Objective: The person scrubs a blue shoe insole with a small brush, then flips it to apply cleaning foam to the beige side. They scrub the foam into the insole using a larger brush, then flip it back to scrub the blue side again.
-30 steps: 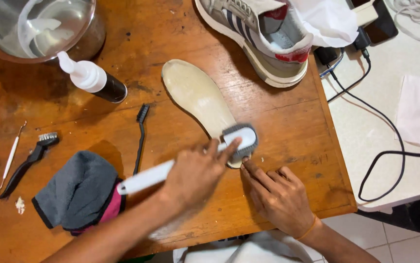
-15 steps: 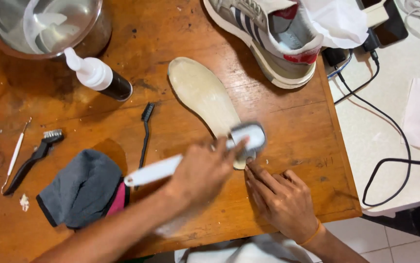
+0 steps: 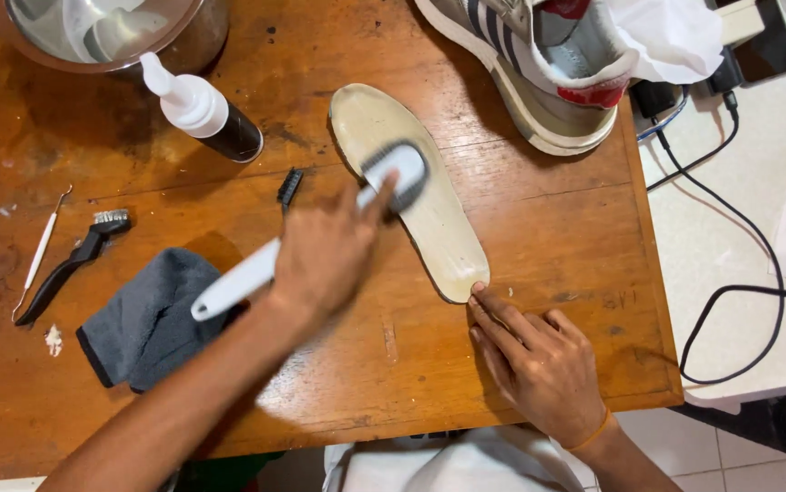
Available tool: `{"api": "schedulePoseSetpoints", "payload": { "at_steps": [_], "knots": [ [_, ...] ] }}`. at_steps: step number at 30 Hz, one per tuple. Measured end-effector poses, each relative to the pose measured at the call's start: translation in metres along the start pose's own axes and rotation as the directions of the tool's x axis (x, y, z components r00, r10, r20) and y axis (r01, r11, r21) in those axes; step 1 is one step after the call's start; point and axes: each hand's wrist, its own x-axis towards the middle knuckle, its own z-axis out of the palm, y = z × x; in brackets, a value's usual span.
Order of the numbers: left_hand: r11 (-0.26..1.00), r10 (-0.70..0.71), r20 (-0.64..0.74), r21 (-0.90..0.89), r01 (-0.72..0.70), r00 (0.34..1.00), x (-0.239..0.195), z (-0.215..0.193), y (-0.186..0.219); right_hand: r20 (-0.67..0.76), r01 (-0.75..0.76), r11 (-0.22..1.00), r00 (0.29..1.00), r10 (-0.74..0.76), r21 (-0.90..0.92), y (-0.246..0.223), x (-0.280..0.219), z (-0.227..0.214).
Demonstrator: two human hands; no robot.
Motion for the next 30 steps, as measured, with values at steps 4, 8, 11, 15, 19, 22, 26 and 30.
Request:
{"api": "schedulePoseSetpoints", "payload": {
  "at_steps": [4, 8, 11, 15, 19, 22, 26, 30],
  "knots": [
    [0.899, 0.386, -0.026, -0.211, -0.383, 0.922, -0.036, 0.008, 0.042, 0.013, -0.01, 1.0, 1.0, 0.01, 0.02, -0.001, -0.004, 0.0],
    [0.995, 0.028, -0.015, -0.096, -0.029, 0.999, -0.011, 0.001, 0.01, -0.014, -0.007, 1.0, 1.0, 0.008, 0.019, -0.003, 0.0, 0.003],
    [0.971, 0.194, 0.044, -0.15, -0.186, 0.98, -0.032, -0.004, 0.04, -0.008, -0.038, 0.998, 0.999, 0.039, 0.056, 0.001, 0.001, 0.003],
    [0.996, -0.009, -0.165, -0.086, -0.005, 0.986, 0.004, 0.024, 0.0, -0.024, -0.053, 0.997, 0.998, 0.055, 0.056, -0.004, 0.005, 0.002],
    [0.982, -0.189, -0.199, -0.034, 0.186, 0.962, 0.005, 0.027, 0.004, -0.009, -0.052, 0.997, 0.999, 0.052, 0.054, -0.003, 0.007, 0.0],
    [0.969, 0.191, 0.071, -0.172, -0.176, 0.979, -0.03, 0.011, 0.041, 0.009, -0.068, 0.99, 0.998, 0.067, 0.122, -0.003, -0.001, 0.002],
    [0.992, -0.116, -0.297, 0.011, 0.124, 0.948, 0.023, 0.055, -0.01, -0.04, -0.057, 0.994, 0.997, 0.061, 0.089, 0.002, -0.001, 0.008],
    [0.992, -0.11, -0.4, 0.004, 0.122, 0.91, 0.011, 0.05, 0.018, -0.047, -0.032, 0.998, 0.998, 0.034, 0.047, 0.0, -0.003, 0.005]
  ]
}}
